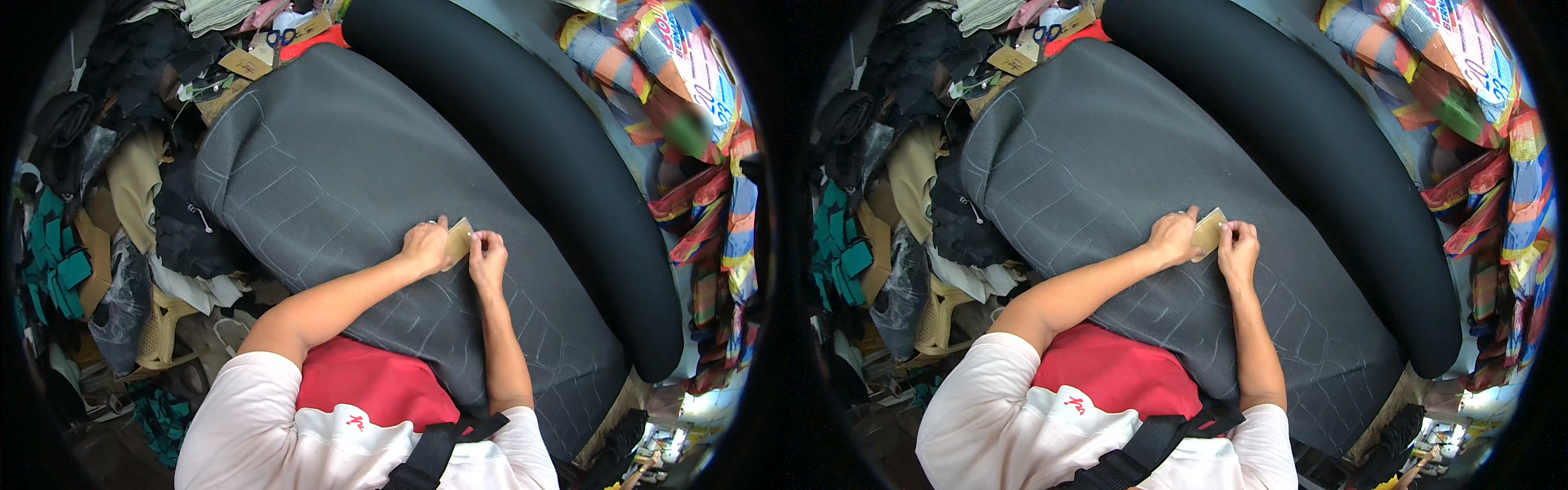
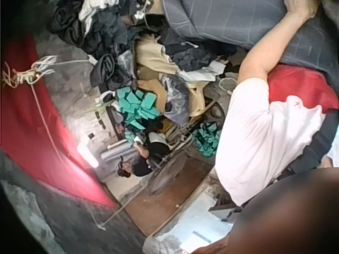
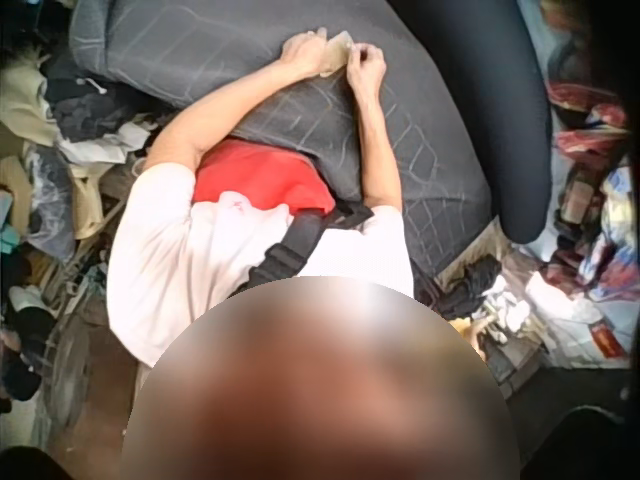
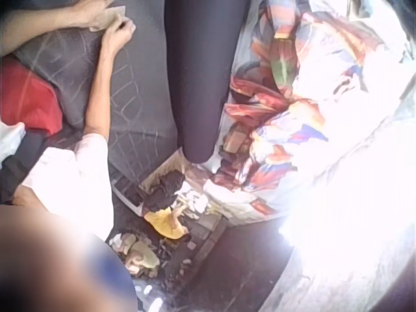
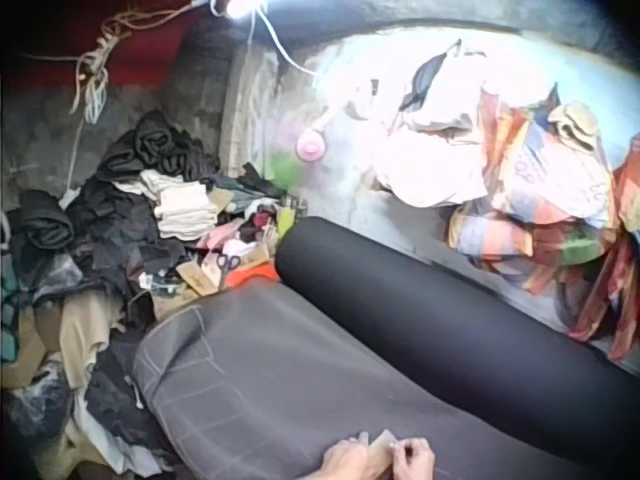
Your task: The person marks a large piece of dark fabric with chalk using a small rectangular block, then cuts along the marked lines with scissors. The person repeatedly lifts and repositions the fabric to follow the drawn pattern and removes cut pieces.
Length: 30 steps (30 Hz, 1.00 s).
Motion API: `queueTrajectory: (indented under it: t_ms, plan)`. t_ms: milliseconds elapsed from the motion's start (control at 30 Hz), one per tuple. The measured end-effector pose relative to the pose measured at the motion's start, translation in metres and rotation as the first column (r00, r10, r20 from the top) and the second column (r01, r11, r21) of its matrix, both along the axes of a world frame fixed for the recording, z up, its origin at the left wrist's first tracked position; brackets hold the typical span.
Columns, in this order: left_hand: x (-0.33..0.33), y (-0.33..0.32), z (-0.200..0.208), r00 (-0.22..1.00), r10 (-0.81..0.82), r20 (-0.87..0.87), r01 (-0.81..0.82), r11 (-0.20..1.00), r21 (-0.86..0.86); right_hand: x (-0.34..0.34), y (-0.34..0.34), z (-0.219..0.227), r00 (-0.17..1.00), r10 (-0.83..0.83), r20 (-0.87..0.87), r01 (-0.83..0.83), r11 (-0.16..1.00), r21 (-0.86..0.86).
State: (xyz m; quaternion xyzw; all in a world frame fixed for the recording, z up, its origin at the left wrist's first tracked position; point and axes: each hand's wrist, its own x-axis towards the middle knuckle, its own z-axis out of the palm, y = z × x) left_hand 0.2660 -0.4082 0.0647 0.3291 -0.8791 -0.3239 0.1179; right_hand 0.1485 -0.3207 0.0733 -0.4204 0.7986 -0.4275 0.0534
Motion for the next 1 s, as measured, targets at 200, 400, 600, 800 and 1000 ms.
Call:
queueTrajectory:
  t_ms: [200, 400, 600, 800, 1000]
  plan:
    - [0.02, -0.028, 0.005, 0.785, 0.515, -0.346, 0.233, 0.271, 0.934, 0.037, -0.028, 0.004, 0.948, 0.184, -0.259, -0.256, 0.926, -0.278]
    - [0.047, -0.071, 0.009, 0.515, 0.844, -0.149, 0.485, -0.144, 0.863, 0.074, -0.091, 0.02, 0.711, 0.408, -0.572, -0.561, 0.82, -0.112]
    - [0.091, -0.163, 0.019, 0.368, 0.916, -0.162, 0.376, 0.013, 0.926, 0.115, -0.152, 0.026, 0.731, 0.442, -0.519, -0.586, 0.797, -0.147]
    - [0.109, -0.268, 0.034, 0.162, 0.953, -0.254, 0.359, 0.183, 0.915, 0.151, -0.212, 0.003, 0.768, 0.472, -0.433, -0.549, 0.833, -0.067]
    - [0.118, -0.415, 0.06, -0.008, 0.944, -0.329, 0.399, 0.305, 0.865, 0.156, -0.233, -0.025, 0.823, 0.536, -0.187, -0.553, 0.832, -0.051]
